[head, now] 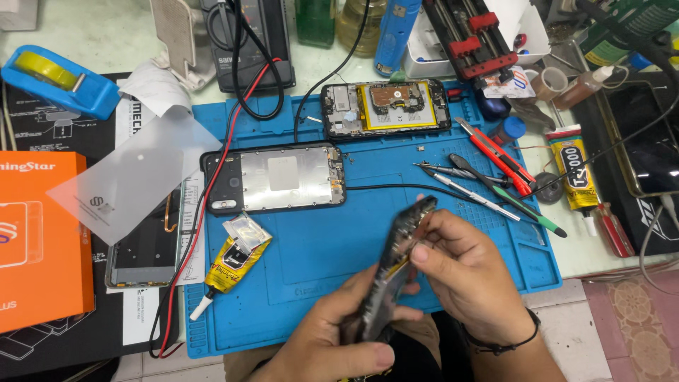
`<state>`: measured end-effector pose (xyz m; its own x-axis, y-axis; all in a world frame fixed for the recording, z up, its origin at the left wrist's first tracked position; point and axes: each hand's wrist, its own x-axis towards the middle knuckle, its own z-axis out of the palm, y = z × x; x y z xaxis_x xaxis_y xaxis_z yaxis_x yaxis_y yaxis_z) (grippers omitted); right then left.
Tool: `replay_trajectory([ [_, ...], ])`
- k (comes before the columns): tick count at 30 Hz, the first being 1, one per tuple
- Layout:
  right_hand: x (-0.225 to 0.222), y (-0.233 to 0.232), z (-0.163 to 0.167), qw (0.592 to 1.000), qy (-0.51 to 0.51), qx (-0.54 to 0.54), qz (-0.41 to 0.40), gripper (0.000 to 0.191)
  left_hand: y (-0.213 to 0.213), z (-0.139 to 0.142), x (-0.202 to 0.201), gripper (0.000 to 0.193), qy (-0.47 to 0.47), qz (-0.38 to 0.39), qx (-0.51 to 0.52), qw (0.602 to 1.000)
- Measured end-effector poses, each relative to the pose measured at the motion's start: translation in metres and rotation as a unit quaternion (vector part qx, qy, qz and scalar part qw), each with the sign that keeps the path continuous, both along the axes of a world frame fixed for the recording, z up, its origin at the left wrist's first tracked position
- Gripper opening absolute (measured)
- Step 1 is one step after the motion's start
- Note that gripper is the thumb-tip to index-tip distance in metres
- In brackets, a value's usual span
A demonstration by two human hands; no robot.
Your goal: The person opens a screen protector package, then assembles a smartphone by placing a battery into the chassis and securing internal components. They use a screwdriver to fasten screws and handle multiple phone parts on a workbench.
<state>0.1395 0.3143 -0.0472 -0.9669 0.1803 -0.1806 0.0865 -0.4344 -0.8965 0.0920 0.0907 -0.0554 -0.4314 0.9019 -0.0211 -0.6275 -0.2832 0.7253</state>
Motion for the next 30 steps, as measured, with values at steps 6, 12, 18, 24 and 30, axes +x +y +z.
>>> replay_trajectory([
  [6, 0.007, -0.024, 0.014, 0.970, -0.013, 0.192, -0.145, 0.035, 0.008, -0.007, 0.005, 0.095, 0.086, 0.060, 0.028, 0.994],
  [12, 0.037, -0.034, 0.027, 0.962, -0.034, 0.232, -0.139, 0.026, 0.016, -0.014, 0.006, 0.092, 0.202, 0.157, -0.049, 0.965],
  [18, 0.035, -0.034, 0.025, 0.957, -0.076, 0.243, -0.139, 0.029, 0.016, -0.012, 0.005, 0.089, 0.315, 0.192, -0.109, 0.923],
  [24, 0.034, -0.035, 0.026, 0.958, -0.066, 0.239, -0.146, 0.024, 0.016, -0.013, 0.005, 0.088, 0.334, 0.197, -0.120, 0.914],
  [30, 0.036, -0.036, 0.025, 0.954, -0.070, 0.252, -0.145, 0.024, 0.015, -0.013, 0.006, 0.087, 0.325, 0.201, -0.124, 0.916],
])
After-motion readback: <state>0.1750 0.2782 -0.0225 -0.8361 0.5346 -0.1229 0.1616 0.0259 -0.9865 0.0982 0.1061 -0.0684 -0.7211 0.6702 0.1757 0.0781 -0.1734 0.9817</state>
